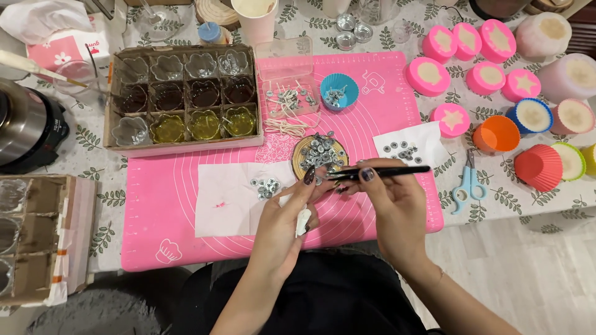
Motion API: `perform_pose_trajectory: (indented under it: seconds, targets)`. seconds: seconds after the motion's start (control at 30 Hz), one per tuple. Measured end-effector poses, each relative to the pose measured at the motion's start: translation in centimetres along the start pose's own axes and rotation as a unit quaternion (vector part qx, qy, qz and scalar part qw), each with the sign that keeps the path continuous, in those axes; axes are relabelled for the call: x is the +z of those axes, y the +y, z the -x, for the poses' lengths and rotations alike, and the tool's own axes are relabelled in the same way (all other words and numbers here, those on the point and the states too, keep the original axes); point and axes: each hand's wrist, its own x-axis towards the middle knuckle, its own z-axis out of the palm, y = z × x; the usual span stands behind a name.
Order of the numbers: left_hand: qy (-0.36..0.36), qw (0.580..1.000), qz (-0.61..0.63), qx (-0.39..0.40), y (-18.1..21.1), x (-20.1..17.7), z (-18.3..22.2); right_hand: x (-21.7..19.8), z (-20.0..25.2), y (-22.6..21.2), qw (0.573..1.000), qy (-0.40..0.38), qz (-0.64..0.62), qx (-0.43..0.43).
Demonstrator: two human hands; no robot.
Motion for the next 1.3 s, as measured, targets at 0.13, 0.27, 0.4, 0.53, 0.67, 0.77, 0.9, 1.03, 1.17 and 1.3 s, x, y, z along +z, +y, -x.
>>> perform_pose_trajectory:
  seconds: [0.13,0.27,0.4,0.53,0.67,0.77,0.9,1.03,1.17,1.3]
  targets:
    - [-0.01,0.997,0.057,-0.046,0.6,-0.2,0.2,-1.4,1.2,2.0,0.987,-0.016,0.066,-0.146]
    - [-0.029,0.991,0.105,-0.082,0.6,-0.4,0.4,-1.7,1.5,2.7,0.967,-0.089,0.097,-0.217]
    - [-0.025,0.989,0.112,-0.09,0.4,-0.4,0.3,-1.7,1.3,3.1,0.973,-0.088,0.063,-0.205]
    - [0.003,0.987,0.119,-0.112,0.2,-0.2,0.2,-2.1,1.0,3.3,0.968,-0.095,0.105,-0.209]
    - [0.01,0.997,0.058,-0.052,0.0,0.8,0.5,-2.4,1.0,4.1,0.984,-0.052,0.089,-0.142]
    - [0.007,0.997,-0.057,0.042,-1.3,0.4,0.4,-1.5,0.1,2.1,0.996,-0.031,-0.018,-0.078]
    - [-0.008,0.979,-0.149,0.136,-0.8,2.0,0.7,-1.4,-0.5,1.7,0.994,-0.017,-0.101,-0.042]
    - [0.002,0.956,-0.211,0.205,-0.8,2.6,0.8,-1.7,-0.7,1.6,0.989,-0.016,-0.146,-0.002]
    - [0.012,0.949,-0.229,0.218,-1.1,2.3,0.4,-1.8,-1.0,1.1,0.977,-0.022,-0.206,0.059]
    - [0.011,0.951,-0.226,0.211,-1.1,2.3,-0.2,-3.1,-1.9,2.2,0.958,-0.006,-0.264,0.112]
